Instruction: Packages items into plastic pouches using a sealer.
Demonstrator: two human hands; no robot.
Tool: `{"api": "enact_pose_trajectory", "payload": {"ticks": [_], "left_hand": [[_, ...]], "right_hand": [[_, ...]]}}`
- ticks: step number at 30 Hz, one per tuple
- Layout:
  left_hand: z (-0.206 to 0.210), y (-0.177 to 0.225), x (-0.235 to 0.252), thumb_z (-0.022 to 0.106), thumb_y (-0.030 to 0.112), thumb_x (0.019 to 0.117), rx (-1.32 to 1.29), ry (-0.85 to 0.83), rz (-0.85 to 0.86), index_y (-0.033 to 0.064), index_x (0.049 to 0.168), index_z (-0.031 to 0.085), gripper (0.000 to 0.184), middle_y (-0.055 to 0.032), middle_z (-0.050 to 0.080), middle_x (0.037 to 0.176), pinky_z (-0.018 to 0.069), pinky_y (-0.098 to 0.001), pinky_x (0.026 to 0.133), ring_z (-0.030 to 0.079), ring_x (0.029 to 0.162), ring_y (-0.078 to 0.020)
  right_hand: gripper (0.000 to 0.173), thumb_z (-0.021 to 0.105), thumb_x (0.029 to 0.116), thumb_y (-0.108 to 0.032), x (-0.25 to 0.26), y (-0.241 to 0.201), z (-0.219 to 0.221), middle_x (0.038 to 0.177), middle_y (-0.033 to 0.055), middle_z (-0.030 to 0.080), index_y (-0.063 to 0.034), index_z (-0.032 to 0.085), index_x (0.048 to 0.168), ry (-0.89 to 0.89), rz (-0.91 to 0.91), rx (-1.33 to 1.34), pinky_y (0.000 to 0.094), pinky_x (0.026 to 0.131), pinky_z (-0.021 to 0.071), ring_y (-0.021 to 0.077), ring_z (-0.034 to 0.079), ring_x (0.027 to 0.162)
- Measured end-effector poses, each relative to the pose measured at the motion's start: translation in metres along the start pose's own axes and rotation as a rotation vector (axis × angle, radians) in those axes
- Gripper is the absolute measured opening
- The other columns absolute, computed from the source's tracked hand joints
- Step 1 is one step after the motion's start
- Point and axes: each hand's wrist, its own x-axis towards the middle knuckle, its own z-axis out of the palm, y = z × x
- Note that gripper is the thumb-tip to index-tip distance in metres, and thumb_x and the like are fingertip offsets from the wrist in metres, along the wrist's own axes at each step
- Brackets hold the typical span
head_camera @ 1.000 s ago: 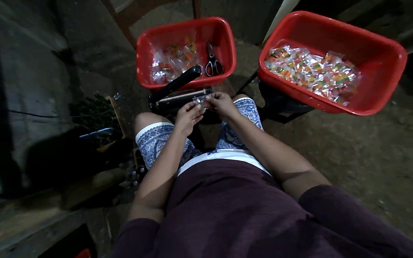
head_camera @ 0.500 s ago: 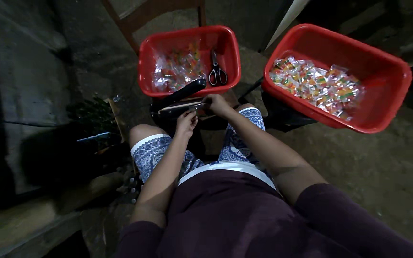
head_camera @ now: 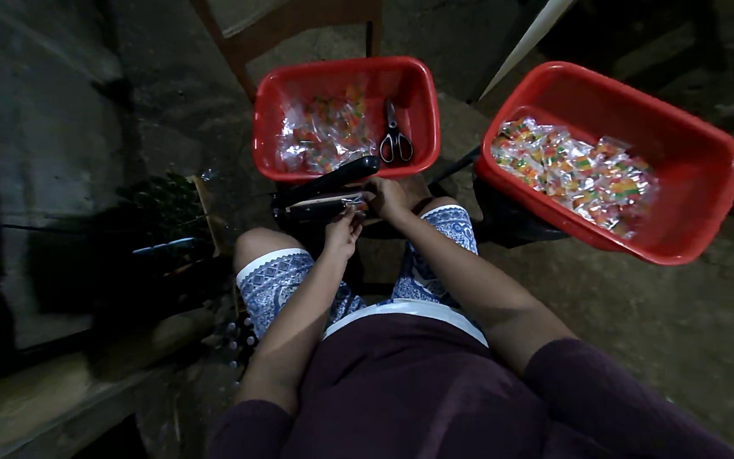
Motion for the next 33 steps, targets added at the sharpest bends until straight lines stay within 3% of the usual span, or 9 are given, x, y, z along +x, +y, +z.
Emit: {"api": "enact_pose_trajectory", "payload": {"ticks": [3,14,16,19,23,26,30,33], "left_hand": [[0.003,-0.002,0.003,0.057,0.014,0.1053,0.017,-0.010,0.018,0.0005,0.125,0.057,0.024,-0.0091,0.066,0.101,0.0561,-0.0286,0.079,0.065,0.084,-0.0144],[0.009,-0.004,0.007,0.061,0.013,0.1029,0.039,0.029,0.037,-0.0025,0.124,0.057,0.027,-0.0125,0.065,0.103,0.0573,-0.0286,0.075,0.066,0.082,-0.0160],[0.008,-0.004,0.008,0.061,0.012,0.1028,0.036,0.024,0.039,-0.0029,0.125,0.056,0.027,-0.0132,0.065,0.106,0.0571,-0.0288,0.078,0.066,0.085,-0.0163],[0.007,-0.005,0.009,0.061,0.010,0.1027,0.044,0.011,0.056,-0.0036,0.125,0.056,0.026,-0.0135,0.065,0.107,0.0571,-0.0290,0.078,0.066,0.086,-0.0166],[0.008,-0.006,0.007,0.061,0.010,0.1025,0.049,0.014,0.061,-0.0034,0.121,0.058,0.023,-0.0111,0.065,0.101,0.0579,-0.0277,0.076,0.066,0.081,-0.0151],[0.008,-0.005,0.007,0.060,0.010,0.1029,0.041,0.009,0.056,-0.0031,0.119,0.058,0.021,-0.0093,0.066,0.095,0.0584,-0.0267,0.072,0.067,0.077,-0.0138],[0.007,-0.006,0.007,0.060,0.011,0.1034,0.071,0.010,0.057,-0.0038,0.124,0.057,0.025,-0.0126,0.065,0.104,0.0567,-0.0286,0.076,0.065,0.083,-0.0160],[0.009,-0.002,0.006,0.060,0.013,0.1042,0.102,0.010,0.047,-0.0045,0.130,0.054,0.032,-0.0154,0.065,0.112,0.0565,-0.0293,0.081,0.066,0.090,-0.0166]], "right_hand": [[0.027,0.061,0.1015,-0.019,-0.002,-0.002,-0.002,0.116,0.0210,0.071,-0.0059,0.069,0.124,0.006,0.017,-0.029,0.0647,0.099,0.0472,0.0417,0.066,0.113],[0.026,0.060,0.1005,-0.019,0.004,-0.001,-0.004,0.115,0.0212,0.071,-0.0028,0.070,0.117,-0.009,-0.031,-0.257,0.0632,0.094,0.0503,0.0411,0.067,0.111],[0.028,0.058,0.1019,-0.018,0.004,-0.006,-0.018,0.118,0.0229,0.070,-0.0025,0.069,0.122,-0.010,0.009,-0.263,0.0640,0.093,0.0512,0.0426,0.067,0.112],[0.029,0.052,0.1043,-0.018,0.002,-0.029,-0.058,0.118,0.0237,0.069,-0.0018,0.067,0.123,0.134,0.044,-0.199,0.0646,0.093,0.0501,0.0433,0.066,0.112],[0.030,0.047,0.1069,-0.018,-0.006,-0.065,-0.092,0.117,0.0185,0.069,-0.0010,0.067,0.121,0.251,-0.197,-0.052,0.0537,0.097,0.0503,0.0326,0.067,0.110],[0.029,0.046,0.1073,-0.017,-0.008,-0.078,-0.091,0.114,0.0174,0.069,-0.0019,0.065,0.124,0.225,-0.265,0.005,0.0528,0.094,0.0519,0.0307,0.068,0.105],[0.031,0.046,0.1031,-0.009,0.006,-0.042,-0.070,0.120,0.0220,0.067,-0.0014,0.056,0.132,0.255,-0.002,0.026,0.0592,0.094,0.0519,0.0385,0.067,0.111],[0.028,0.053,0.1018,-0.006,0.011,-0.004,-0.040,0.128,0.0261,0.063,0.0043,0.065,0.125,0.135,-0.064,-0.097,0.0588,0.103,0.0479,0.0419,0.061,0.122]]}}
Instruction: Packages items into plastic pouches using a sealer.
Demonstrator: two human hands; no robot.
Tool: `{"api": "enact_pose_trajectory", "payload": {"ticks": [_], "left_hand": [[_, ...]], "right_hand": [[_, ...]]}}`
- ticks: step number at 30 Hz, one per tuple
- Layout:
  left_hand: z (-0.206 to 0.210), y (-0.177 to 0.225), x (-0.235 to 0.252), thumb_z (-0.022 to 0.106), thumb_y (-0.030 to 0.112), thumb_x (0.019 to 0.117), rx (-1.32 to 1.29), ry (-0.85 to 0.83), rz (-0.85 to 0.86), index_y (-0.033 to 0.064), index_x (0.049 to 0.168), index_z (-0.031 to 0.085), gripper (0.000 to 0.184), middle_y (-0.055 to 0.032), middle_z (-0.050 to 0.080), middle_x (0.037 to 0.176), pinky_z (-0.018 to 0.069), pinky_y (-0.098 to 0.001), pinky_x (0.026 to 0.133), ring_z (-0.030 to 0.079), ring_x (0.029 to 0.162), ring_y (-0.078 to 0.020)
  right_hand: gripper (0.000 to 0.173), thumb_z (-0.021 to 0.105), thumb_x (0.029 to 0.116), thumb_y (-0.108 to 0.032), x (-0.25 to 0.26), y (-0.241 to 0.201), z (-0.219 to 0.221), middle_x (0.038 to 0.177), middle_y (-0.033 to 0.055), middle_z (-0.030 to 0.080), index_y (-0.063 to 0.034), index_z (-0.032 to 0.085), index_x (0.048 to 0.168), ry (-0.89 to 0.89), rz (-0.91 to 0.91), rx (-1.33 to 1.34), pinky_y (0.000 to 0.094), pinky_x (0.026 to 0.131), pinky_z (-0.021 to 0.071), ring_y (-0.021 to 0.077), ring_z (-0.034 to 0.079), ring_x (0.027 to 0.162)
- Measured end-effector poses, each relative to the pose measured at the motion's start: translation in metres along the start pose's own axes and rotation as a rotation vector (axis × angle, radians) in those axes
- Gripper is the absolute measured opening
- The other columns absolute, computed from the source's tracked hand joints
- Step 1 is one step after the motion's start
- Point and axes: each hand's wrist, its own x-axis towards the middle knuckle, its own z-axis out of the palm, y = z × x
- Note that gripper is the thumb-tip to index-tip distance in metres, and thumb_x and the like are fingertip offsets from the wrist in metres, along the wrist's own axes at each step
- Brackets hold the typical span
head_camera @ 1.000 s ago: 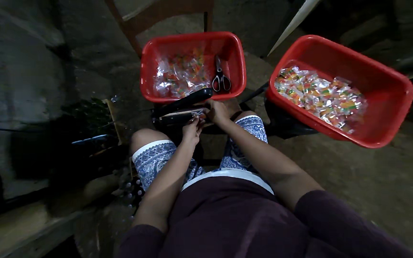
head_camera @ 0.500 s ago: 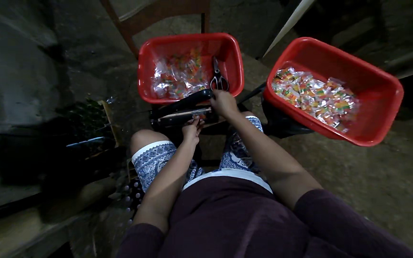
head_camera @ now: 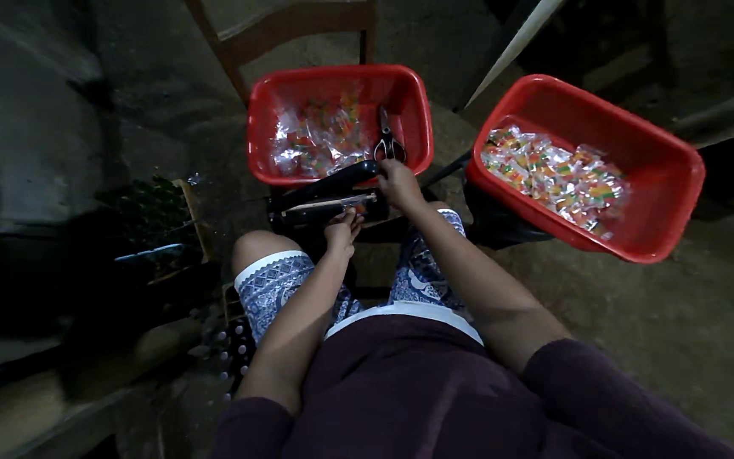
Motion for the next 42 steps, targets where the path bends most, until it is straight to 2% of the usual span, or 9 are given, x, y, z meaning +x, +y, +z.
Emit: {"api": "enact_pose_trajectory", "payload": {"ticks": [3,5,11,15,21,26,32,37,42], "left_hand": [[-0.001,-0.001,0.000,0.061,0.012,0.1034,-0.014,-0.002,-0.003,-0.0044,0.128,0.055,0.030,-0.0143,0.064,0.110,0.0565,-0.0286,0.081,0.066,0.089,-0.0157],[0.000,-0.001,0.000,0.061,0.011,0.1032,-0.023,0.000,0.004,-0.0041,0.125,0.056,0.027,-0.0131,0.065,0.107,0.0565,-0.0281,0.078,0.066,0.085,-0.0151],[0.000,-0.003,0.001,0.061,0.009,0.1024,-0.033,-0.001,0.030,-0.0030,0.118,0.060,0.020,-0.0094,0.065,0.098,0.0580,-0.0291,0.075,0.065,0.079,-0.0142],[-0.001,-0.005,0.003,0.062,0.013,0.1026,0.028,0.008,0.033,-0.0016,0.120,0.060,0.023,-0.0095,0.064,0.098,0.0561,-0.0295,0.075,0.063,0.080,-0.0144],[-0.001,-0.004,0.003,0.062,0.013,0.1026,0.041,0.010,0.034,-0.0030,0.119,0.060,0.023,-0.0120,0.064,0.101,0.0572,-0.0316,0.076,0.064,0.082,-0.0166],[-0.002,-0.003,0.004,0.061,0.015,0.1033,0.028,0.007,0.005,-0.0010,0.119,0.062,0.022,-0.0099,0.065,0.099,0.0565,-0.0311,0.076,0.063,0.082,-0.0159],[-0.001,-0.003,0.002,0.062,0.015,0.1028,-0.016,-0.018,-0.022,0.0001,0.121,0.062,0.024,-0.0094,0.065,0.101,0.0565,-0.0310,0.077,0.063,0.084,-0.0155],[0.000,-0.005,0.004,0.058,0.014,0.1048,0.032,-0.019,-0.014,-0.0018,0.124,0.059,0.025,-0.0128,0.064,0.107,0.0573,-0.0332,0.081,0.065,0.089,-0.0177],[-0.001,-0.009,0.007,0.058,0.013,0.1049,0.098,-0.005,0.012,-0.0003,0.125,0.060,0.025,-0.0143,0.065,0.114,0.0552,-0.0357,0.086,0.064,0.097,-0.0204]], "right_hand": [[0.024,0.060,0.1014,-0.014,-0.004,0.015,0.028,0.123,0.0235,0.066,0.0022,0.072,0.115,0.014,-0.254,-0.127,0.0557,0.102,0.0494,0.0416,0.062,0.118],[0.023,0.061,0.1016,-0.017,-0.005,0.011,0.032,0.120,0.0221,0.068,-0.0002,0.074,0.110,0.000,-0.314,-0.182,0.0579,0.097,0.0507,0.0423,0.063,0.115],[0.023,0.057,0.1016,-0.015,-0.006,-0.013,0.035,0.117,0.0187,0.072,-0.0037,0.075,0.112,-0.160,-0.218,-0.297,0.0584,0.101,0.0488,0.0383,0.064,0.119],[0.022,0.060,0.1002,-0.017,-0.005,-0.019,0.041,0.116,0.0163,0.073,-0.0061,0.075,0.113,-0.184,-0.192,-0.317,0.0594,0.099,0.0496,0.0376,0.064,0.120],[0.024,0.059,0.1006,-0.018,0.001,-0.015,0.049,0.120,0.0178,0.071,-0.0079,0.075,0.115,-0.189,-0.160,-0.271,0.0612,0.099,0.0509,0.0396,0.062,0.122],[0.025,0.058,0.1020,-0.017,-0.004,-0.025,0.044,0.123,0.0189,0.069,-0.0067,0.073,0.119,-0.235,-0.098,-0.253,0.0608,0.100,0.0500,0.0394,0.062,0.123],[0.025,0.054,0.1032,-0.015,-0.004,-0.020,0.047,0.124,0.0185,0.069,-0.0072,0.073,0.118,-0.218,-0.080,-0.257,0.0613,0.098,0.0509,0.0392,0.062,0.123],[0.024,0.060,0.1006,-0.017,-0.003,-0.016,0.046,0.124,0.0184,0.069,-0.0062,0.073,0.117,-0.214,-0.125,-0.228,0.0613,0.102,0.0483,0.0385,0.062,0.124],[0.026,0.064,0.0988,-0.023,0.004,-0.010,0.048,0.125,0.0153,0.070,-0.0100,0.075,0.118,-0.251,-0.138,-0.198,0.0630,0.104,0.0448,0.0359,0.060,0.126]]}}
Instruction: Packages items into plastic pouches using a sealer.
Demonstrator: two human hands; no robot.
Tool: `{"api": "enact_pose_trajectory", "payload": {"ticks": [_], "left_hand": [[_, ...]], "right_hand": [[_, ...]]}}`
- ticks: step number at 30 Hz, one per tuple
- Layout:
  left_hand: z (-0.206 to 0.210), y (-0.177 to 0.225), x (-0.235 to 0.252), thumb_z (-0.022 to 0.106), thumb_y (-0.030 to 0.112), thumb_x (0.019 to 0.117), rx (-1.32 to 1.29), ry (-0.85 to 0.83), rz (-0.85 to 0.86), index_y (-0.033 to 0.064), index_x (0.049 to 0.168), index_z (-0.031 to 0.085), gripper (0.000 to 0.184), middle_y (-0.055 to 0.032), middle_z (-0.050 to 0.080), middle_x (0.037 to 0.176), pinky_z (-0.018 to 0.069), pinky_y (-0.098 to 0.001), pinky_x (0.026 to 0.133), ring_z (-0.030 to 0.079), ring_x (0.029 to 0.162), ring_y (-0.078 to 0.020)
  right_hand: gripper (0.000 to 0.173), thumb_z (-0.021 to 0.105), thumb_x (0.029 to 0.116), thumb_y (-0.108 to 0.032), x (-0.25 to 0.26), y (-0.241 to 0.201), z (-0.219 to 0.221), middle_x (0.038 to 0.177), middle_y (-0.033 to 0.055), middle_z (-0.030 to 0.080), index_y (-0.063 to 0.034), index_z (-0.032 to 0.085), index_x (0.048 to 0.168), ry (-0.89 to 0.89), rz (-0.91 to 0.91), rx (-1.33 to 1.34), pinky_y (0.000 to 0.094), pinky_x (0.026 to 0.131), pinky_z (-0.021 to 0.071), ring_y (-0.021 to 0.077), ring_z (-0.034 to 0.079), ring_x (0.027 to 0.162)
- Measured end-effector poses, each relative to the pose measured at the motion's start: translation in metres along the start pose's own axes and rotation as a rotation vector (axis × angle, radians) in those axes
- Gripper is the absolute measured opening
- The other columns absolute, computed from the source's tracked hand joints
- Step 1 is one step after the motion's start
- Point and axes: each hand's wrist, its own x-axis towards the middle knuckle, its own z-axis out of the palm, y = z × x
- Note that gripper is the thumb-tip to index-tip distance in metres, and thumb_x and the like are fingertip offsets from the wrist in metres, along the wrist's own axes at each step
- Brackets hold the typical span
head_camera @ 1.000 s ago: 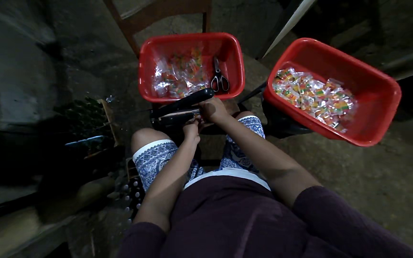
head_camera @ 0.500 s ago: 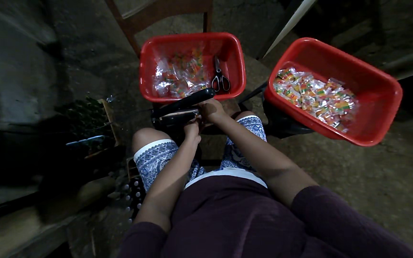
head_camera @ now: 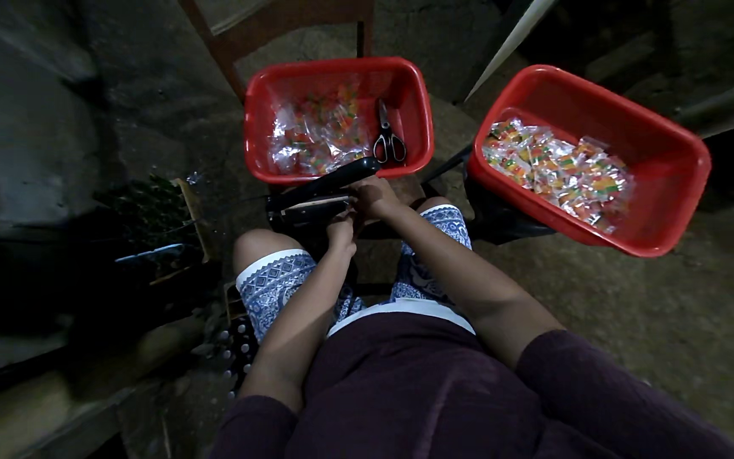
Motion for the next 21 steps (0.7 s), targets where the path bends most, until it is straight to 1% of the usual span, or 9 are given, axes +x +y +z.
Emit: {"api": "enact_pose_trajectory", "payload": {"ticks": [2,4,6,7,11,14,17,19,21], "left_hand": [[-0.001,-0.002,0.000,0.058,0.013,0.1047,-0.004,-0.007,0.017,-0.0015,0.126,0.060,0.025,-0.0158,0.064,0.115,0.0558,-0.0372,0.088,0.064,0.099,-0.0216],[0.000,0.000,-0.003,0.060,0.011,0.1033,-0.017,-0.012,0.036,-0.0021,0.124,0.060,0.024,-0.0152,0.066,0.112,0.0576,-0.0364,0.086,0.066,0.095,-0.0202],[0.000,0.003,-0.007,0.061,0.009,0.1023,-0.022,-0.024,0.053,-0.0031,0.122,0.061,0.023,-0.0145,0.066,0.110,0.0578,-0.0355,0.084,0.066,0.092,-0.0191],[0.000,0.005,-0.010,0.061,0.008,0.1022,-0.027,-0.036,0.057,-0.0034,0.122,0.061,0.022,-0.0146,0.066,0.109,0.0577,-0.0355,0.083,0.066,0.091,-0.0190],[-0.001,0.007,-0.014,0.058,0.011,0.1040,-0.068,-0.097,0.009,-0.0001,0.124,0.059,0.023,-0.0111,0.065,0.105,0.0566,-0.0315,0.077,0.065,0.085,-0.0163],[-0.002,0.006,-0.015,0.056,0.014,0.1056,-0.105,-0.127,-0.008,0.0003,0.130,0.056,0.028,-0.0137,0.065,0.113,0.0564,-0.0344,0.083,0.065,0.093,-0.0193],[-0.003,0.005,-0.012,0.057,0.022,0.1062,-0.135,-0.134,0.043,0.0039,0.133,0.057,0.032,-0.0134,0.065,0.116,0.0567,-0.0388,0.086,0.066,0.096,-0.0215],[-0.004,0.005,-0.010,0.056,0.021,0.1064,-0.152,-0.135,0.076,0.0040,0.132,0.058,0.031,-0.0125,0.065,0.115,0.0565,-0.0394,0.086,0.066,0.096,-0.0209],[-0.004,0.006,-0.009,0.057,0.020,0.1059,-0.169,-0.124,0.075,0.0035,0.130,0.059,0.029,-0.0130,0.065,0.119,0.0556,-0.0399,0.089,0.065,0.100,-0.0214]], "right_hand": [[0.025,0.064,0.0990,-0.024,0.002,0.002,0.000,0.122,0.0164,0.070,-0.0100,0.074,0.117,-0.037,0.019,0.029,0.0650,0.101,0.0456,0.0376,0.062,0.122],[0.024,0.063,0.0991,-0.023,0.000,0.003,-0.004,0.116,0.0171,0.072,-0.0110,0.075,0.116,-0.052,0.053,0.103,0.0669,0.097,0.0485,0.0390,0.066,0.113],[0.022,0.061,0.1008,-0.022,-0.003,0.005,-0.011,0.111,0.0186,0.072,-0.0079,0.074,0.113,-0.055,0.060,0.191,0.0661,0.094,0.0500,0.0388,0.067,0.108],[0.023,0.061,0.1018,-0.020,-0.005,0.006,-0.016,0.112,0.0197,0.071,-0.0054,0.073,0.113,-0.061,0.053,0.235,0.0647,0.096,0.0495,0.0385,0.067,0.108],[0.022,0.062,0.1016,-0.017,-0.002,0.018,-0.021,0.110,0.0204,0.072,-0.0019,0.074,0.112,-0.073,-0.022,0.274,0.0601,0.098,0.0496,0.0363,0.068,0.107],[0.020,0.064,0.1005,-0.015,-0.002,0.021,-0.019,0.106,0.0195,0.072,-0.0005,0.074,0.109,-0.065,-0.039,0.330,0.0581,0.096,0.0510,0.0338,0.069,0.103],[0.016,0.069,0.0975,-0.014,0.003,0.032,-0.008,0.097,0.0152,0.073,-0.0008,0.075,0.104,-0.041,-0.061,0.425,0.0544,0.089,0.0553,0.0272,0.070,0.091],[0.015,0.069,0.0974,-0.013,0.003,0.033,-0.006,0.095,0.0142,0.073,0.0004,0.074,0.104,-0.060,-0.054,0.490,0.0501,0.087,0.0569,0.0241,0.070,0.087],[0.016,0.068,0.0980,-0.011,-0.002,0.028,-0.011,0.096,0.0150,0.072,0.0019,0.073,0.106,-0.083,-0.048,0.517,0.0477,0.086,0.0572,0.0235,0.070,0.086]]}}
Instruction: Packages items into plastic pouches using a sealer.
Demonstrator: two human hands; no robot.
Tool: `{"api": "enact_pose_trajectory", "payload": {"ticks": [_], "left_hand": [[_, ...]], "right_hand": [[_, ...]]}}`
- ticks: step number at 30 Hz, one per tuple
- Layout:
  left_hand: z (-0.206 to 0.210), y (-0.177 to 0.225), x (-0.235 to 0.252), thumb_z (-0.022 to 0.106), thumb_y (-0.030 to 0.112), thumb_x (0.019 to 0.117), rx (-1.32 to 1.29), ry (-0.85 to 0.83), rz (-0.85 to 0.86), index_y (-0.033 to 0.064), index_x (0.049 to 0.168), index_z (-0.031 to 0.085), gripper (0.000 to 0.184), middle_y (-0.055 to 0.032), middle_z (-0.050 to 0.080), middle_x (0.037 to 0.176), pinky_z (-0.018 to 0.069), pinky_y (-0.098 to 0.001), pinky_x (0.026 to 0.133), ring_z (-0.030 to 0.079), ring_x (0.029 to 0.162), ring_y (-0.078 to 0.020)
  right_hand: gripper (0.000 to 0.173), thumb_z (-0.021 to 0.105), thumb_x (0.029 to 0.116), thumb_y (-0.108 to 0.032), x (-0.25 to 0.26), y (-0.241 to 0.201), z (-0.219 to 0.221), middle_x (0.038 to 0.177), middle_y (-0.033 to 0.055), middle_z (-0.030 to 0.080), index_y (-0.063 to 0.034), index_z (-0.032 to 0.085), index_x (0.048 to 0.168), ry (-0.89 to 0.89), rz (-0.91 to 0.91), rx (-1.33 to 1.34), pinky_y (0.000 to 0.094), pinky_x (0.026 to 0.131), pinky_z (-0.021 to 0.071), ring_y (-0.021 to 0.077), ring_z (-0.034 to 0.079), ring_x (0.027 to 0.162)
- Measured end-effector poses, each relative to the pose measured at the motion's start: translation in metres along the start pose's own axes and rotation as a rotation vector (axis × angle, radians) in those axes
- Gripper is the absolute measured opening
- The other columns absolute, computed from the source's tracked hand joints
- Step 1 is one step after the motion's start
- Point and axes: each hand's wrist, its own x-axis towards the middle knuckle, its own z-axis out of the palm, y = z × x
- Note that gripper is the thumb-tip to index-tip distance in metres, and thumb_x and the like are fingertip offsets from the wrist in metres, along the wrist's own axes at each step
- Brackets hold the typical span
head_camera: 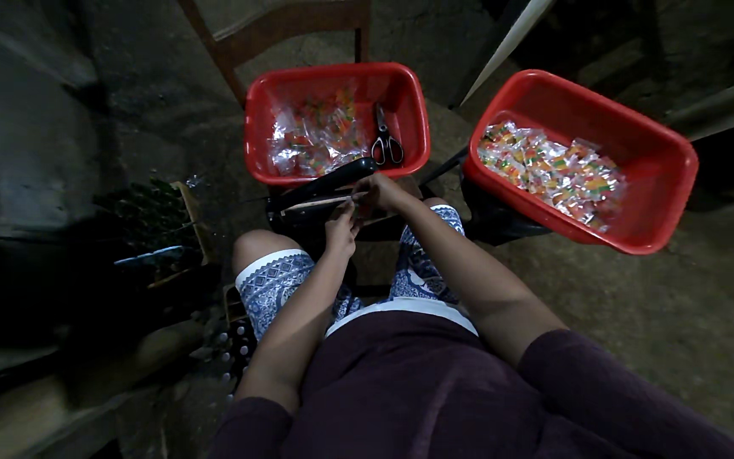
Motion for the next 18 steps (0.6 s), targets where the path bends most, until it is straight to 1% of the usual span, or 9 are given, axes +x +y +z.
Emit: {"api": "enact_pose_trajectory", "payload": {"ticks": [1,2,4,5,6,8,11,15,18], "left_hand": [[0.001,0.001,0.000,0.058,0.020,0.1054,-0.006,0.013,-0.002,0.0036,0.129,0.059,0.028,-0.0128,0.065,0.119,0.0557,-0.0389,0.089,0.065,0.100,-0.0210],[0.002,0.003,-0.001,0.059,0.019,0.1047,-0.015,0.028,-0.008,0.0035,0.128,0.060,0.028,-0.0127,0.065,0.120,0.0552,-0.0377,0.089,0.065,0.101,-0.0207],[0.004,0.007,-0.004,0.060,0.016,0.1041,-0.033,0.044,-0.014,0.0028,0.129,0.057,0.028,-0.0123,0.062,0.122,0.0540,-0.0360,0.091,0.063,0.103,-0.0199],[0.004,0.008,-0.004,0.060,0.014,0.1038,-0.040,0.049,-0.012,0.0027,0.129,0.056,0.027,-0.0113,0.061,0.119,0.0542,-0.0345,0.089,0.062,0.100,-0.0184],[0.005,0.009,-0.004,0.060,0.013,0.1037,-0.047,0.047,-0.007,0.0027,0.127,0.056,0.026,-0.0101,0.061,0.116,0.0550,-0.0329,0.086,0.063,0.096,-0.0168],[0.004,0.009,-0.003,0.060,0.012,0.1037,-0.056,0.031,-0.001,0.0032,0.124,0.058,0.022,-0.0080,0.063,0.111,0.0562,-0.0317,0.084,0.064,0.093,-0.0150],[0.006,0.008,-0.003,0.061,0.011,0.1032,-0.068,0.020,-0.004,0.0036,0.124,0.058,0.022,-0.0081,0.063,0.112,0.0559,-0.0321,0.086,0.064,0.094,-0.0156],[0.006,0.007,-0.003,0.061,0.011,0.1029,-0.072,0.015,-0.008,0.0053,0.124,0.057,0.022,-0.0075,0.062,0.112,0.0558,-0.0326,0.085,0.064,0.094,-0.0159],[0.006,0.008,-0.002,0.062,0.010,0.1021,-0.065,0.020,-0.006,0.0052,0.121,0.059,0.019,-0.0068,0.064,0.109,0.0565,-0.0317,0.083,0.065,0.091,-0.0148]], "right_hand": [[0.016,0.067,0.0980,-0.010,-0.002,-0.004,-0.001,0.097,0.0155,0.073,0.0021,0.073,0.107,-0.003,0.005,-0.006,0.0475,0.086,0.0571,0.0240,0.070,0.087],[0.018,0.067,0.0983,-0.010,-0.006,-0.011,-0.004,0.102,0.0164,0.072,0.0020,0.072,0.110,-0.008,0.017,-0.023,0.0480,0.089,0.0560,0.0252,0.070,0.092],[0.023,0.066,0.0997,-0.010,-0.016,-0.027,-0.011,0.114,0.0193,0.071,0.0025,0.070,0.119,-0.013,0.057,-0.062,0.0495,0.099,0.0523,0.0287,0.068,0.105],[0.025,0.066,0.0997,-0.010,-0.019,-0.030,-0.013,0.119,0.0195,0.070,0.0021,0.069,0.122,0.009,0.080,-0.062,0.0501,0.102,0.0506,0.0296,0.067,0.110],[0.025,0.067,0.0991,-0.009,-0.022,-0.030,-0.014,0.119,0.0191,0.070,0.0017,0.069,0.122,0.039,0.094,-0.045,0.0501,0.102,0.0504,0.0294,0.067,0.111],[0.026,0.069,0.0974,-0.009,-0.026,-0.025,-0.016,0.118,0.0184,0.070,0.0016,0.069,0.121,0.086,0.104,-0.005,0.0494,0.101,0.0516,0.0284,0.068,0.109],[0.026,0.070,0.0959,-0.007,-0.029,-0.019,-0.017,0.115,0.0186,0.071,0.0024,0.069,0.120,0.105,0.102,0.004,0.0487,0.099,0.0522,0.0280,0.068,0.107],[0.020,0.070,0.0955,-0.006,-0.028,-0.013,-0.015,0.109,0.0174,0.071,0.0023,0.071,0.114,0.117,0.084,0.020,0.0466,0.094,0.0547,0.0258,0.069,0.099],[0.020,0.069,0.0960,-0.005,-0.029,-0.015,-0.015,0.108,0.0182,0.071,0.0038,0.070,0.114,0.105,0.089,0.030,0.0472,0.094,0.0553,0.0266,0.070,0.097]]}}
